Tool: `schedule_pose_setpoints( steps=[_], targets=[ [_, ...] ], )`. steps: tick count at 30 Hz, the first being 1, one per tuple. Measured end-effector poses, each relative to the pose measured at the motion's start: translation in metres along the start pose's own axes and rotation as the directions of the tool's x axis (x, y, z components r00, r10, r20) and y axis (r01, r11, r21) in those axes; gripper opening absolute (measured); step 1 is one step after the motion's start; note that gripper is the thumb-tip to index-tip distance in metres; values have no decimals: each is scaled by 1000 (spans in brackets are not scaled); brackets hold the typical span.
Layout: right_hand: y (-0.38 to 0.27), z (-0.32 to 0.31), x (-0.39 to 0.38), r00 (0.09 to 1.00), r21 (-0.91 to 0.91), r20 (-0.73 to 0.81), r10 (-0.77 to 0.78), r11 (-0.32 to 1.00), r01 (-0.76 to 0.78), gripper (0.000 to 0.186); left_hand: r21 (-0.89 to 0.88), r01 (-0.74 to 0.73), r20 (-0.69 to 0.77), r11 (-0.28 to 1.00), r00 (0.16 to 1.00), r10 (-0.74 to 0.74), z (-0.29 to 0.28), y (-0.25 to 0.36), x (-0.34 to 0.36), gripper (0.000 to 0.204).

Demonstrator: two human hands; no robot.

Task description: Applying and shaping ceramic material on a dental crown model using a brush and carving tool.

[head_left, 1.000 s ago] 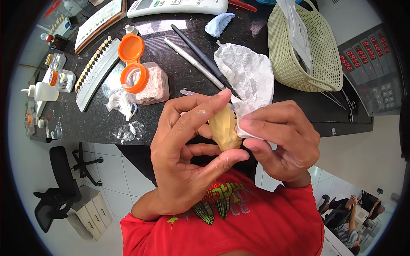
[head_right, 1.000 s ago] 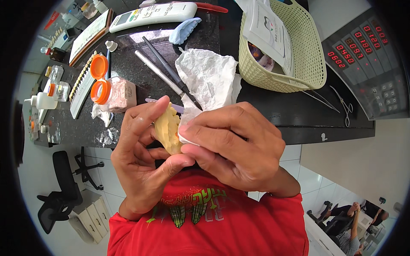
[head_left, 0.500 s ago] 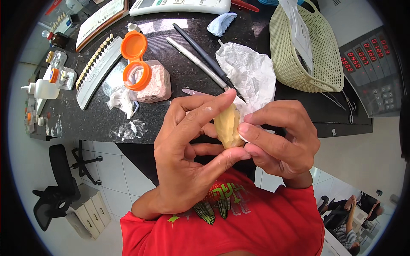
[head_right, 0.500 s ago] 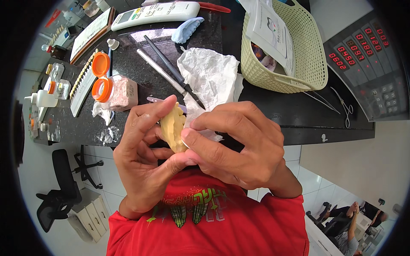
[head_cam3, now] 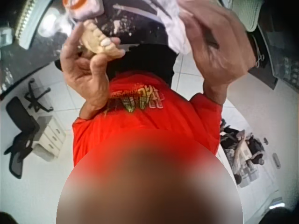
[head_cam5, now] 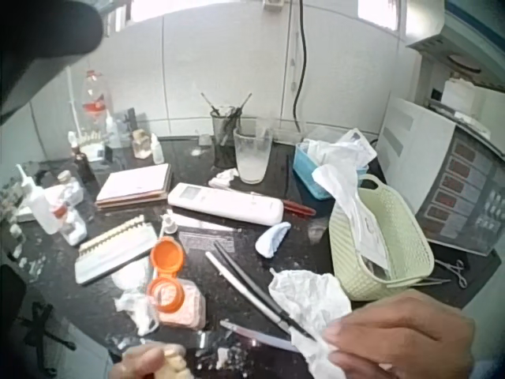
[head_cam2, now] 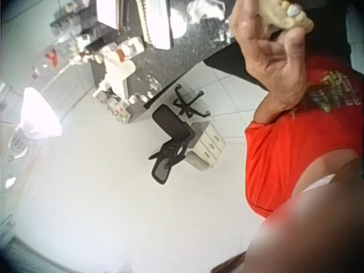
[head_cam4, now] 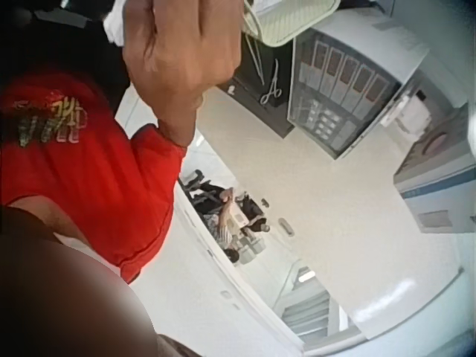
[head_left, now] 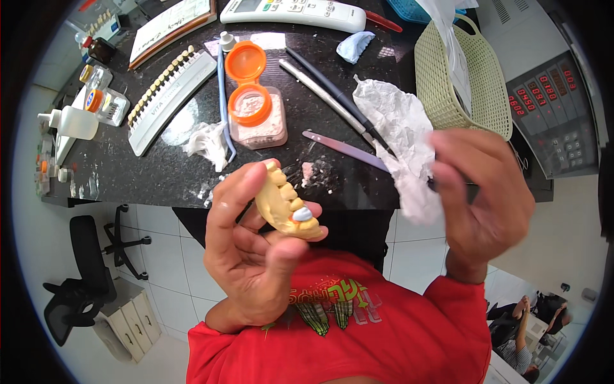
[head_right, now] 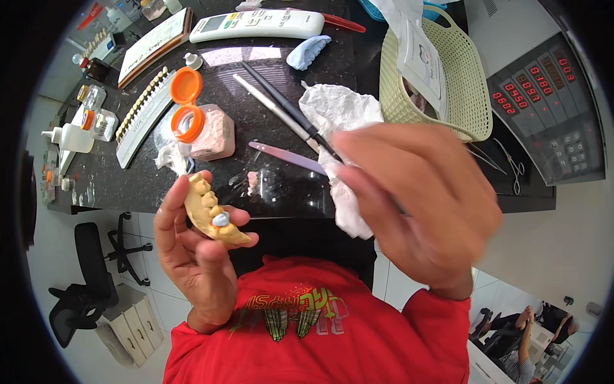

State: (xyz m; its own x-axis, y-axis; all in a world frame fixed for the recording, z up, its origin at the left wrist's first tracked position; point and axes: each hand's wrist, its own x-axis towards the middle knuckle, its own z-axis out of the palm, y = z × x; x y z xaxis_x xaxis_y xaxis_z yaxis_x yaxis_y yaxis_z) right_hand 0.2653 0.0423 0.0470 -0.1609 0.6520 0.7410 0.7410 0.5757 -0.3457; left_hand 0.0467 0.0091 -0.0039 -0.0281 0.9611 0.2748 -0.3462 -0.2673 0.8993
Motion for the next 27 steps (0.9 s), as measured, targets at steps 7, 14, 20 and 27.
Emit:
schedule_pose_setpoints(
  steps=[7,14,20,27],
  targets=[
    [-5,47,42,845,-138,524,-106,968,207,16,-90,-34,-68,995,997,28,-8,14,1,53],
    [-16,59,49,817,-314,576,3,924,218,10,-147,17,-109,989,994,-33,-20,27,1,55],
    [-15,64,54,814,-327,578,52,929,173,10,-167,-61,-107,984,993,44,-26,22,2,52],
    [-16,61,61,776,-301,630,44,934,191,10,-183,-103,-127,978,989,81,-25,20,6,53]
  ],
)
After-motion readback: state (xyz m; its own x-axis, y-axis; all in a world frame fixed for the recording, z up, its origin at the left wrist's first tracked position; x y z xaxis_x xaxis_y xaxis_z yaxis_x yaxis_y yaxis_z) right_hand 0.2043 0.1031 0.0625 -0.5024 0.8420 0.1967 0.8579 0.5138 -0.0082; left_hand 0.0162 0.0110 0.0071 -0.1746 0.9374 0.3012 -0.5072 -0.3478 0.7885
